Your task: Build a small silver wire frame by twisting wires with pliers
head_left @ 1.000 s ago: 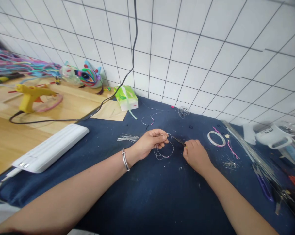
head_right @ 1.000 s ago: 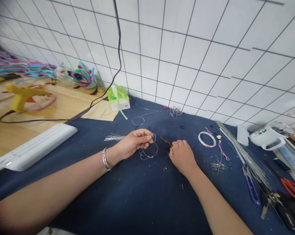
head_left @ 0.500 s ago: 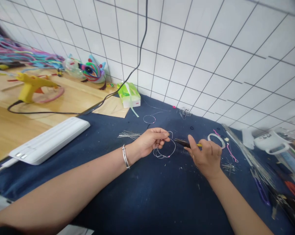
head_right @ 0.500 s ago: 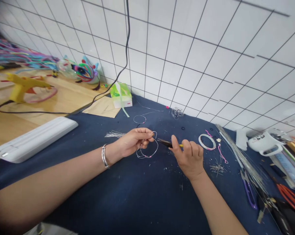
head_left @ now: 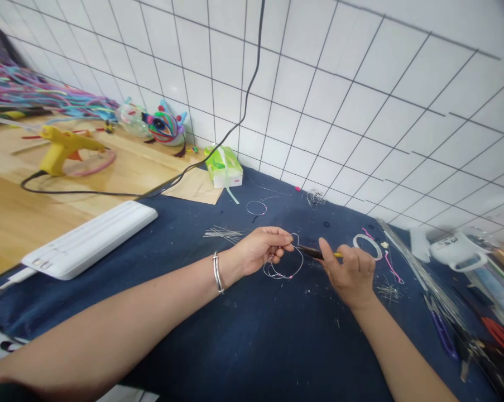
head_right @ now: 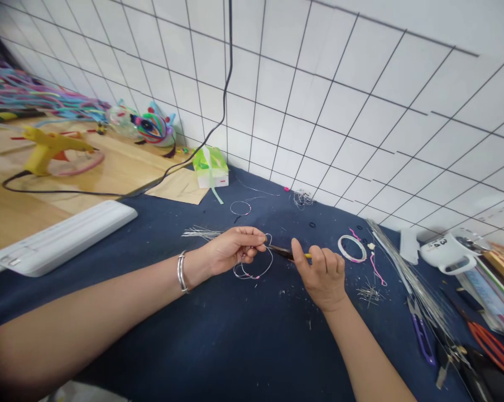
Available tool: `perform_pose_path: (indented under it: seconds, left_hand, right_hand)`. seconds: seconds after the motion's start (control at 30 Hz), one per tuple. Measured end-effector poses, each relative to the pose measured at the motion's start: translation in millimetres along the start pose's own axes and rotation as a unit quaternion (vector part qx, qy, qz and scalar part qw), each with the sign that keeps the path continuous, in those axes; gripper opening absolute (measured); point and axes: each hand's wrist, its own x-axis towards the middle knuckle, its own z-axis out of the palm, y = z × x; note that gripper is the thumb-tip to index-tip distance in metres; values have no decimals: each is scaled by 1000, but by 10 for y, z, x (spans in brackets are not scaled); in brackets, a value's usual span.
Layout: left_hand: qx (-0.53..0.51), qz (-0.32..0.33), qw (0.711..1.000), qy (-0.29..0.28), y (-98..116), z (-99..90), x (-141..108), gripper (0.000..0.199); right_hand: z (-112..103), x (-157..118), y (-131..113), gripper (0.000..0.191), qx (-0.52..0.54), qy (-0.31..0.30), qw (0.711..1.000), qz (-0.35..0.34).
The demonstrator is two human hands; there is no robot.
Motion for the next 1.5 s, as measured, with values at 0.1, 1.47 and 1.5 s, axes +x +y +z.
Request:
perform_pose_path:
  seconds: [0.1,1.47,1.5]
  left_hand:
    - [4,-6,1000,2,-9,4,0,15]
    - [33,-25,999,-6,-47,21,0,17]
    - [35,-25,999,-7,-44,23,-2,16]
  right_hand:
    - [2,-17,8,51,23,-20,1000,5]
    - [1,-34,-21,51,63,-28,997,-35]
    - [0,-35,-20,51,63,-30,997,-34]
